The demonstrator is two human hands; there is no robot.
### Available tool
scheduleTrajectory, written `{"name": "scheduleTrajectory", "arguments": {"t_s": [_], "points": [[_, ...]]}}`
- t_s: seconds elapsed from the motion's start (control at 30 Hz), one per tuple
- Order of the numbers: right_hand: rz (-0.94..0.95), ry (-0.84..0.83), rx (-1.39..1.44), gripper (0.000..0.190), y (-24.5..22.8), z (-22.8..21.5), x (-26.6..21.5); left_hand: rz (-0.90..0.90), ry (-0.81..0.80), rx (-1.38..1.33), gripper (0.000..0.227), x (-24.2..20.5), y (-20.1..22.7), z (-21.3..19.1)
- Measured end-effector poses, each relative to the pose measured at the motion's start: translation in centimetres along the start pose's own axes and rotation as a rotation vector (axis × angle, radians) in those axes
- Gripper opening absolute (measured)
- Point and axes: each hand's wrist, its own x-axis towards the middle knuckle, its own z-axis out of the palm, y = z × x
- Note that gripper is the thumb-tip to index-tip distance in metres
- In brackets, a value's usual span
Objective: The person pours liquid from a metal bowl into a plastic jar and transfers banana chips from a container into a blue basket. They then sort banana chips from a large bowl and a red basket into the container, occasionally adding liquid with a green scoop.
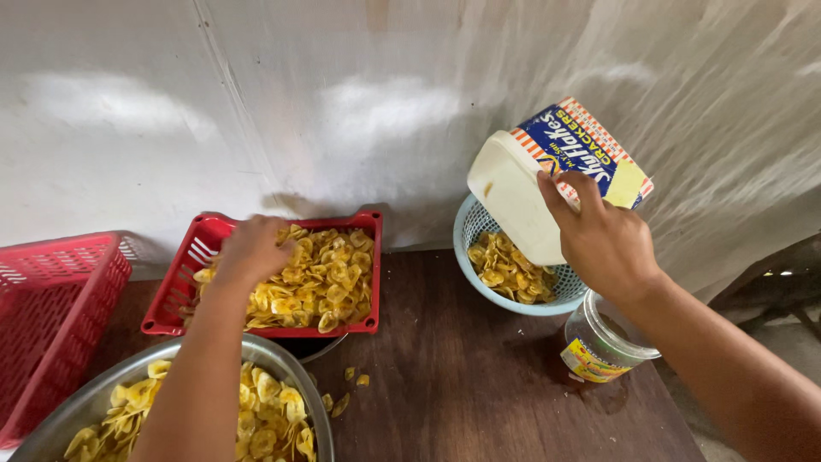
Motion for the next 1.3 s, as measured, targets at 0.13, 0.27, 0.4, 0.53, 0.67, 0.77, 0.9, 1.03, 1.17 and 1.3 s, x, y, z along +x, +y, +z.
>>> {"name": "scheduleTrajectory", "arguments": {"t_s": [0.13, 0.27, 0.4, 0.53, 0.67, 0.77, 0.9, 1.03, 1.17, 1.3], "points": [[0.040, 0.041, 0.018, 0.066, 0.0, -0.2, -0.3, 0.171, -0.053, 0.140, 0.065, -0.6, 0.4, 3.5], [0.076, -0.020, 0.015, 0.067, -0.1, 0.3, -1.0, 0.052, -0.009, 0.080, 0.058, 0.5, -4.6, 6.0], [0.079, -0.016, 0.011, 0.066, 0.2, 0.4, -1.1, -0.133, 0.120, 0.108, 0.048, 1.3, -9.1, 6.8], [0.157, 0.020, 0.078, 0.069, 0.9, -0.6, -1.4, -0.136, 0.201, -0.109, 0.038, 1.4, -10.7, 6.1], [0.140, -0.004, 0.084, 0.069, 0.5, -0.2, -1.1, 0.112, 0.343, -0.218, 0.045, 3.5, -10.4, 7.4], [0.100, 0.030, 0.043, 0.065, -0.6, 0.8, -1.3, 0.241, 0.325, -0.187, 0.056, 5.8, -8.4, 8.6], [0.014, 0.092, 0.066, 0.063, -0.9, 1.5, -1.9, 0.050, 0.066, 0.042, 0.052, 6.1, -5.5, 8.4], [0.064, 0.016, -0.040, 0.063, 0.0, 1.1, -1.7, -0.093, -0.044, 0.191, 0.057, 3.9, -3.6, 4.5], [0.212, 0.040, 0.153, 0.070, 1.2, 0.0, -1.6, 0.201, -0.051, -0.095, 0.082, -2.5, 0.9, 0.3], [0.334, 0.111, 0.256, 0.074, 1.1, -0.8, -2.2, 0.408, -0.202, -0.078, 0.088, -9.2, 4.2, -0.8]]}}
